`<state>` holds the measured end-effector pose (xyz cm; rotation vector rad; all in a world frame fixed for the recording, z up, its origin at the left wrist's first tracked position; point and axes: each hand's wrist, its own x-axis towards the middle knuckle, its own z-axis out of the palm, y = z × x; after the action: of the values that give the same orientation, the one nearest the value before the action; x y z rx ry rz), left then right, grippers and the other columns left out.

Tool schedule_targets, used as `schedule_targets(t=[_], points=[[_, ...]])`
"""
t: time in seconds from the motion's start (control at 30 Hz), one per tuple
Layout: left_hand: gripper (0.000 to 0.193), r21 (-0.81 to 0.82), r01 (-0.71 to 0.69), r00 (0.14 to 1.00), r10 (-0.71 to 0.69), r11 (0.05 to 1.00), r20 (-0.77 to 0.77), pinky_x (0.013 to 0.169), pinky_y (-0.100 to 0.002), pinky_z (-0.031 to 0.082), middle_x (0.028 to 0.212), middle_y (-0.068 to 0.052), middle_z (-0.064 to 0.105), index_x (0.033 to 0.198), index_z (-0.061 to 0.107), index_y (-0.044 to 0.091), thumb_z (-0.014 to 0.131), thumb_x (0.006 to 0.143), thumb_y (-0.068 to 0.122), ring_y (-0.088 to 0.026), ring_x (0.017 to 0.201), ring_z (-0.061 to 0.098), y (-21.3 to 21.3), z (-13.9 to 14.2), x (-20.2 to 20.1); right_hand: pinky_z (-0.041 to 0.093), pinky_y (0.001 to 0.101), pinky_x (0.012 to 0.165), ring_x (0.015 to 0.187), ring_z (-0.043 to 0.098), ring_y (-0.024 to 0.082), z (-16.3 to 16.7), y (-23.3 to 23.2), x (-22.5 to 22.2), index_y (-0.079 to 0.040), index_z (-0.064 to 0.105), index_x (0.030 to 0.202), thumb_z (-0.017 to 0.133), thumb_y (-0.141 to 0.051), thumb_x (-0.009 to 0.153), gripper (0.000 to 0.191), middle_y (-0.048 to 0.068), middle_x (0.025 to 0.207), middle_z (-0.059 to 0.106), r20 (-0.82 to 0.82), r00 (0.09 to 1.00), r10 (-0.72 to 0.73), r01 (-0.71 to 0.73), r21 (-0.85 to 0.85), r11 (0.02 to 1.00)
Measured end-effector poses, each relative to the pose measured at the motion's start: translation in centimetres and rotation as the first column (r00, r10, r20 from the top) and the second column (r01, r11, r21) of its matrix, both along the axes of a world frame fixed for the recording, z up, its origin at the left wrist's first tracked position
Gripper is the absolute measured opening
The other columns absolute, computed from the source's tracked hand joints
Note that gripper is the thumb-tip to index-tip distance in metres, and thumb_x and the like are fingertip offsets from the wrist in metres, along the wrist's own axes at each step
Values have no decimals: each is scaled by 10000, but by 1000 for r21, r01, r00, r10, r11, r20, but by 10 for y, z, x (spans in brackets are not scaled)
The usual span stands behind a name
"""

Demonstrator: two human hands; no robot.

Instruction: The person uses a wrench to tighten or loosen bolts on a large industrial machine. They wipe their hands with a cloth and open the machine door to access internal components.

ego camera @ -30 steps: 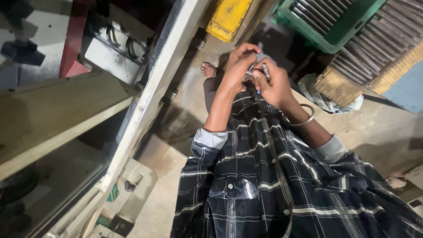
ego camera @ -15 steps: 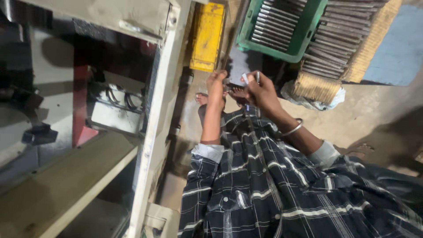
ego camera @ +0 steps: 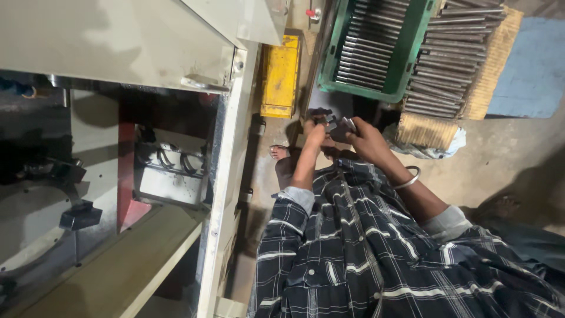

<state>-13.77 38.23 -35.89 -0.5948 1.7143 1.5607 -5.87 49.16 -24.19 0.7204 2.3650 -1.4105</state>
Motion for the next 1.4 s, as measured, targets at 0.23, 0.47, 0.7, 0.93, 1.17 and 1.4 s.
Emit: schedule_targets(t=[0.23, 0.47, 0.7, 0.93, 1.17, 1.4], points=[[387, 364, 34, 982, -100, 931, 163, 505, -375, 524, 919, -117, 651, 1174, 631, 78, 631, 954, 397, -268, 636, 647, -17, 31, 15, 521, 476, 867, 1036, 685, 424, -32, -6, -2, -91, 589, 1308, 676, -236, 884, 457, 240, 1107, 718, 113, 993, 24, -37, 117, 992], [435, 559, -226, 946, 42, 798, 323, 782, -349, 550, 1069, -59, 709, 1243, 676, 59, 619, 1007, 420, -177, 914, 699, -26, 18, 34, 544, 418, 856, 1003, 719, 326, -52, -4, -17, -40, 627, 1232, 774, -221, 804, 488, 193, 1090, 735, 90, 994, 54, -51, -38, 998], [373, 486, -470, 829, 178, 737, 531, 683, -402, 540, 831, -48, 623, 1029, 671, 102, 617, 1032, 471, -235, 750, 618, -29, 5, 29, 549, 276, 706, 809, 650, 111, -22, -36, -37, -23, 592, 1098, 778, -48, 868, 297, 56, 933, 677, -80, 977, -199, 151, -399, 904], [267, 502, -645, 718, 232, 577, 656, 849, -329, 551, 857, -46, 665, 977, 631, 79, 402, 910, 198, -189, 858, 663, -37, 31, 28, 548, 261, 781, 843, 625, 94, -1, -68, -43, -14, 555, 1134, 678, 34, 947, 230, 23, 917, 613, -233, 918, -321, 83, -678, 730], [113, 692, -709, 704, 189, 138, 684, 585, -233, 442, 638, 105, 476, 900, 590, 130, 510, 978, 147, -44, 575, 498, -47, -2, 41, 550, 257, 809, 860, 649, 109, -22, -73, -33, 10, 565, 1202, 569, 67, 964, 245, 53, 925, 660, -205, 954, -220, 34, -653, 756], [144, 427, -538, 838, 407, 727, 364, 623, -325, 538, 813, -2, 605, 1061, 581, 101, 557, 984, 220, -178, 680, 628, -69, -12, 49, 594, 348, 783, 876, 704, 202, -29, -29, -25, 23, 604, 1244, 667, -21, 943, 311, 119, 993, 715, -20, 1000, 7, -14, -373, 928]])
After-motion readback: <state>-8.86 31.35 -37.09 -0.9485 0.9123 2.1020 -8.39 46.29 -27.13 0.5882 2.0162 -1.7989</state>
